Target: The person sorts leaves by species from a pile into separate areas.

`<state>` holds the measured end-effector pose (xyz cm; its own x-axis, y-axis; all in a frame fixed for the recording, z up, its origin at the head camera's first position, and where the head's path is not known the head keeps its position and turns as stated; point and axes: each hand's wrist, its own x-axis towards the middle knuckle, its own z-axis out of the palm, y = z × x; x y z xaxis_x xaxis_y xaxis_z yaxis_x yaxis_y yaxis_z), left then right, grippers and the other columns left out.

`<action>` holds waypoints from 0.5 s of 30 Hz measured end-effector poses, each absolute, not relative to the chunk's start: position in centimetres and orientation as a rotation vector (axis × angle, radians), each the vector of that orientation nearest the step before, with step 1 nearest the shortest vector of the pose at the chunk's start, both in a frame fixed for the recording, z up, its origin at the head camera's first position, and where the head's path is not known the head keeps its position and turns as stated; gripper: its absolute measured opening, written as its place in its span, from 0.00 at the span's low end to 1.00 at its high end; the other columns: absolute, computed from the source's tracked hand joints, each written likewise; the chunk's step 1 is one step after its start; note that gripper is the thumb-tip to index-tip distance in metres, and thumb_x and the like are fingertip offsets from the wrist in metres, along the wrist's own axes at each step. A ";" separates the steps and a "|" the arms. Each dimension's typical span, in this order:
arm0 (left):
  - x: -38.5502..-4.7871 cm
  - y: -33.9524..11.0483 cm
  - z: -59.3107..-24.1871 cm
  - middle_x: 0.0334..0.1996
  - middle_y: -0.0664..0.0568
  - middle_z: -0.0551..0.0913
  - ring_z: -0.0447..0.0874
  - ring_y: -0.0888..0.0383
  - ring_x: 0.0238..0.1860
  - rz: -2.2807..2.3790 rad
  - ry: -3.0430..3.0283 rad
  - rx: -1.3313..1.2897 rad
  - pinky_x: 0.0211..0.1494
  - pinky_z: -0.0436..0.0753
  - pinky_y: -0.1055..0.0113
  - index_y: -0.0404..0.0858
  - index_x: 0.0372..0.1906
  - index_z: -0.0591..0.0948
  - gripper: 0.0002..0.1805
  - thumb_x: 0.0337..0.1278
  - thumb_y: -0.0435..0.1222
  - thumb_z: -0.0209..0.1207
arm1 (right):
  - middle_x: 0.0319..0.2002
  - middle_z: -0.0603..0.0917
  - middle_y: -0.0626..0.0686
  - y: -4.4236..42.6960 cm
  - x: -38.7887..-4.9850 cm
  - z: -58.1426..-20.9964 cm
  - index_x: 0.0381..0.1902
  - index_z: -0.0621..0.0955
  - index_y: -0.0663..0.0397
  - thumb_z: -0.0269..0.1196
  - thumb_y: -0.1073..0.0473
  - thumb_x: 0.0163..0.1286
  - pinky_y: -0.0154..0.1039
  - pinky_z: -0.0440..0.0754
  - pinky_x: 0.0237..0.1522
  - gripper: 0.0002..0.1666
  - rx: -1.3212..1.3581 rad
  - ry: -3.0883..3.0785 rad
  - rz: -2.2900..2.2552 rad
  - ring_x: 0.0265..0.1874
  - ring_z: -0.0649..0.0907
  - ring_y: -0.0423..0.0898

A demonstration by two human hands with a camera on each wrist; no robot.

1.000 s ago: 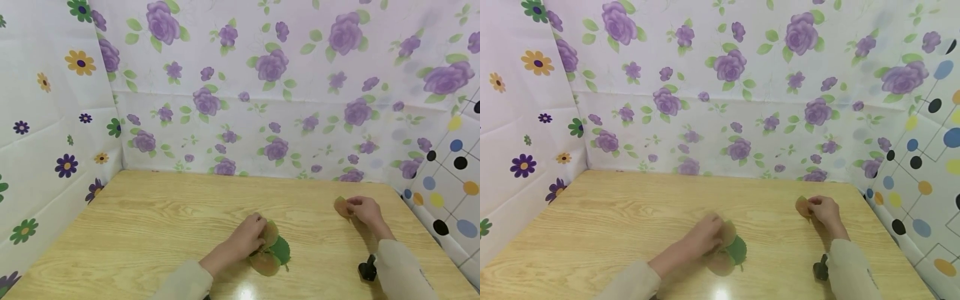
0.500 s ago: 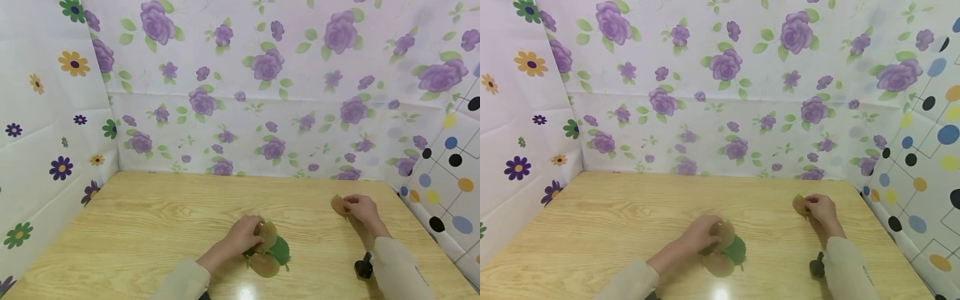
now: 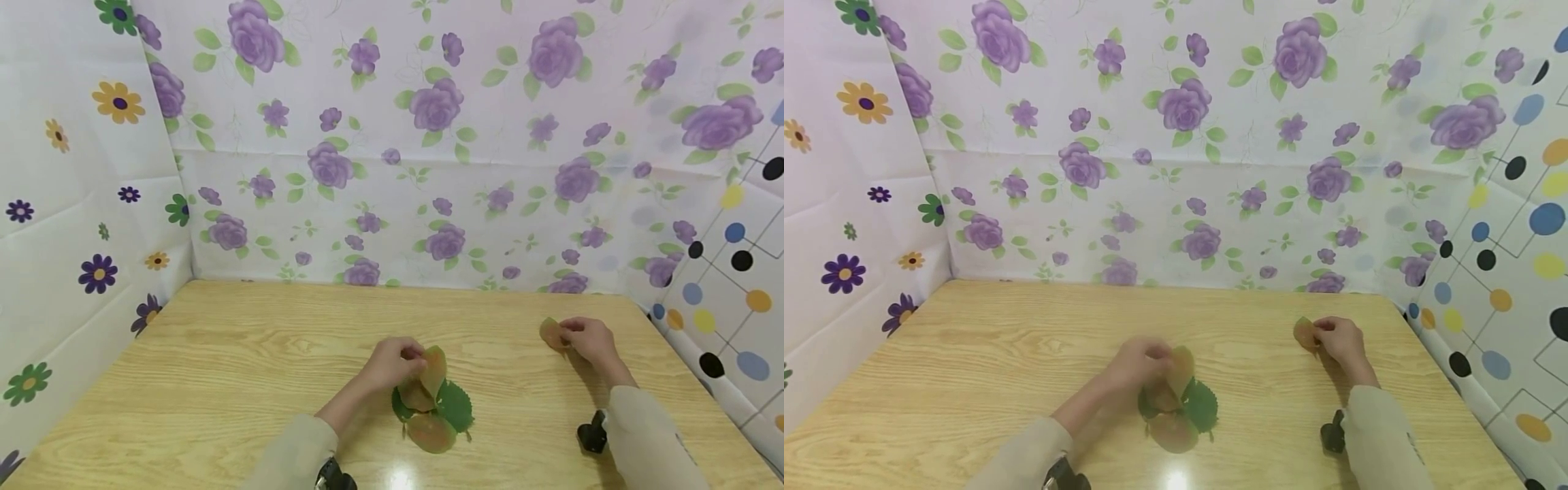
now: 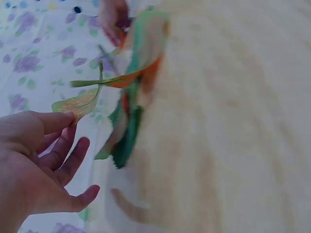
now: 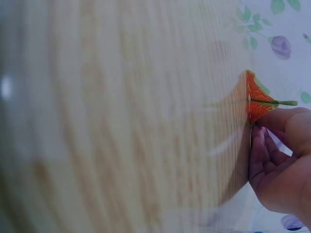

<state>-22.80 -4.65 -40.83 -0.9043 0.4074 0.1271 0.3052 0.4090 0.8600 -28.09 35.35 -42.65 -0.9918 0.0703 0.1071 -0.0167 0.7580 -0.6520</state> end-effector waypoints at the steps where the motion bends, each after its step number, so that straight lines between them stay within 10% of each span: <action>1: -22.9 -4.8 -40.5 0.32 0.51 0.82 0.80 0.56 0.36 1.557 2.523 0.623 0.36 0.82 0.66 0.30 0.42 0.83 0.07 0.61 0.29 0.61 | 0.41 0.83 0.68 35.4 -28.1 -42.6 0.47 0.79 0.75 0.59 0.63 0.70 0.54 0.79 0.43 0.17 -0.044 -2.828 1.052 0.42 0.81 0.64; 15: -24.6 -4.7 -39.4 0.34 0.49 0.82 0.82 0.51 0.38 1.672 2.440 0.441 0.44 0.81 0.55 0.30 0.46 0.82 0.09 0.63 0.28 0.59 | 0.41 0.83 0.68 35.2 -27.9 -42.5 0.48 0.79 0.75 0.58 0.63 0.70 0.55 0.78 0.44 0.17 -0.049 -2.818 1.069 0.43 0.80 0.65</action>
